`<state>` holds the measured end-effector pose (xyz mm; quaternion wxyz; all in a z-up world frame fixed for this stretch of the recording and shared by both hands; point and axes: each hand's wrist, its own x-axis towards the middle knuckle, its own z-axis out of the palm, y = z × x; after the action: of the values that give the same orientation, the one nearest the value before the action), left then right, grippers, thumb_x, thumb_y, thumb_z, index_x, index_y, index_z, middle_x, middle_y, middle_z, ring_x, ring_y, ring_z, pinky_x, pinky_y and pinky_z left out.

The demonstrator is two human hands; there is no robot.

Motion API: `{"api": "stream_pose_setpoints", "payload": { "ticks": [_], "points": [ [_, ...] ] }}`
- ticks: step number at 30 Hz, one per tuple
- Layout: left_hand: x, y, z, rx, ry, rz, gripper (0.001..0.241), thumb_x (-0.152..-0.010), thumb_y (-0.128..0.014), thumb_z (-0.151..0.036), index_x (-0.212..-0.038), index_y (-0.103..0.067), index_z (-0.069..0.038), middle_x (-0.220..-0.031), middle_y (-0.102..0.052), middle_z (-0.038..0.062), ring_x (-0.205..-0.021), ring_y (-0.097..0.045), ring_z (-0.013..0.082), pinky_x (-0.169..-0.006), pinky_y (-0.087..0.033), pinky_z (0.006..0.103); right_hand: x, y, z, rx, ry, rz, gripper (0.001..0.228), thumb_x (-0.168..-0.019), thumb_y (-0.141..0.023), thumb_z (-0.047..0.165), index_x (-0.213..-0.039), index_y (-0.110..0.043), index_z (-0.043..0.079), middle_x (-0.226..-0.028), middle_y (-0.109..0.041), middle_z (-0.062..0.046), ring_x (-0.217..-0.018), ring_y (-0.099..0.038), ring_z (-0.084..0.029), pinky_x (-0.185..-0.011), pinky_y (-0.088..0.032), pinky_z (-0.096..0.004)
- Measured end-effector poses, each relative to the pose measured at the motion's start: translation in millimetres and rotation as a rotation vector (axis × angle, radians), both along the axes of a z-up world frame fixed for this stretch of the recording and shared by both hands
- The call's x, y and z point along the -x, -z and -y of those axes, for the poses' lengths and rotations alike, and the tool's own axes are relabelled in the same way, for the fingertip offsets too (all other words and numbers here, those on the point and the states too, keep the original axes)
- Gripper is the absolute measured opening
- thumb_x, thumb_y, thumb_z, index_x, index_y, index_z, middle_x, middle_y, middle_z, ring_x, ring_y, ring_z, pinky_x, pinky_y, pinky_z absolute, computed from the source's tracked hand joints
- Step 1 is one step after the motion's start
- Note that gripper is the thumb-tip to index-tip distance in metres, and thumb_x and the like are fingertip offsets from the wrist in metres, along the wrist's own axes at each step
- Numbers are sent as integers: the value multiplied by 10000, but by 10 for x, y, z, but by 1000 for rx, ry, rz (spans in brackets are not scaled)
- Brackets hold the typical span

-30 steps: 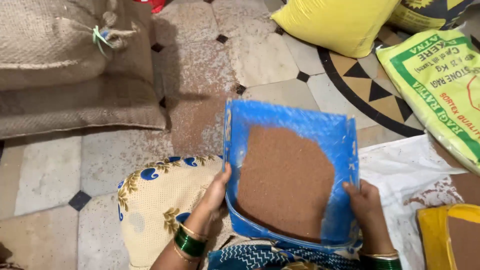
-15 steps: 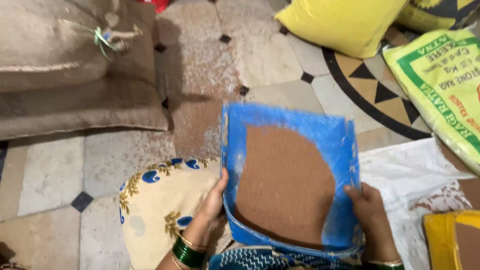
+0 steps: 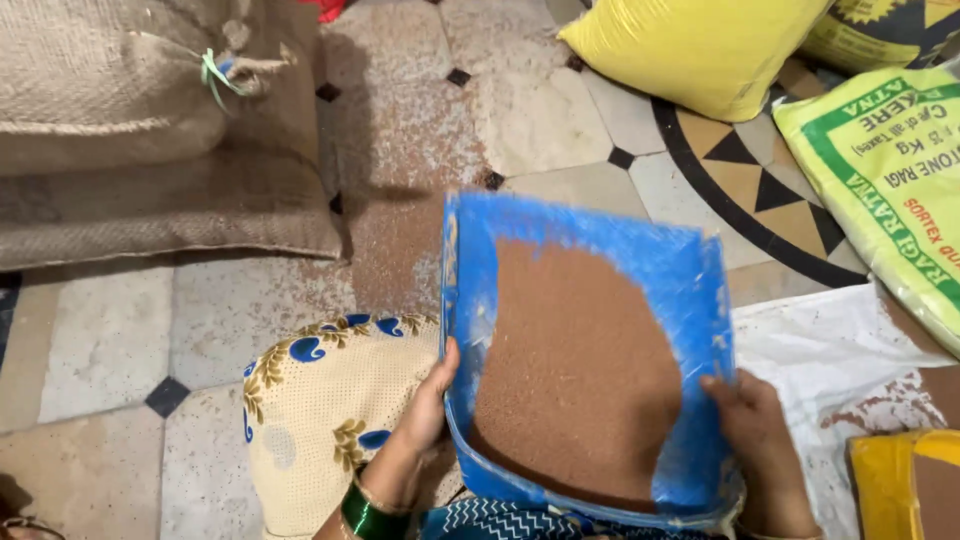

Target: Cleaning ragi grains using a winnowing basket by tossing and hand-sorting.

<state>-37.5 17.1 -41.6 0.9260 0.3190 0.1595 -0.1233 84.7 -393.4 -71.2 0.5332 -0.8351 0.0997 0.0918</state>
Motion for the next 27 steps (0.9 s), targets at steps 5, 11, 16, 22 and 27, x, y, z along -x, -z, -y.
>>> {"api": "stream_pose_setpoints", "payload": {
  "ticks": [5,11,16,22,27],
  "points": [
    [-87,-63,-37,-66,-57,202,714,-999,-447,-522,-1468,-480,16,-1385,-635,175,-1232,-637,293,-1046,-509,441,-52,-576,-171,-244,122,-12,195,-912,-612,171,-1003,-700,22,-785,-736,-75,-625,-642,-167,-585,-533,-322],
    [-130,151,-11,49,-132,-19,591,-979,-476,-469,-1374,-543,-35,-1226,-681,154,-1107,-681,292,-987,-539,465,-184,645,112,-11,-9,3,276,-981,-679,185,-1049,-747,-73,-819,-722,-138,-639,-619,-176,-606,-527,-370],
    [-118,730,-180,-118,-153,87,559,-1047,-500,-465,-1352,-577,-4,-1166,-652,142,-1053,-611,274,-938,-493,440,284,153,-86,-424,4,-225,328,-806,-697,53,-1122,-679,-31,-850,-731,-115,-681,-690,-226,-644,-582,-409],
    [-800,-232,-261,-292,-103,370,805,-1006,-345,-630,-1490,-439,7,-1436,-532,180,-1323,-505,300,-1138,-390,444,673,571,-254,-828,66,-187,453,-709,-615,-22,-1162,-625,-16,-837,-721,-140,-742,-722,-265,-698,-609,-422],
    [-1120,-596,-38,-269,-25,526,846,-998,-358,-624,-1585,-290,-19,-1590,-418,172,-1421,-442,292,-1186,-345,431,949,101,-316,-958,293,102,367,-796,-588,-29,-1160,-606,-74,-883,-714,-136,-792,-701,-237,-735,-587,-394]
  ]
}}
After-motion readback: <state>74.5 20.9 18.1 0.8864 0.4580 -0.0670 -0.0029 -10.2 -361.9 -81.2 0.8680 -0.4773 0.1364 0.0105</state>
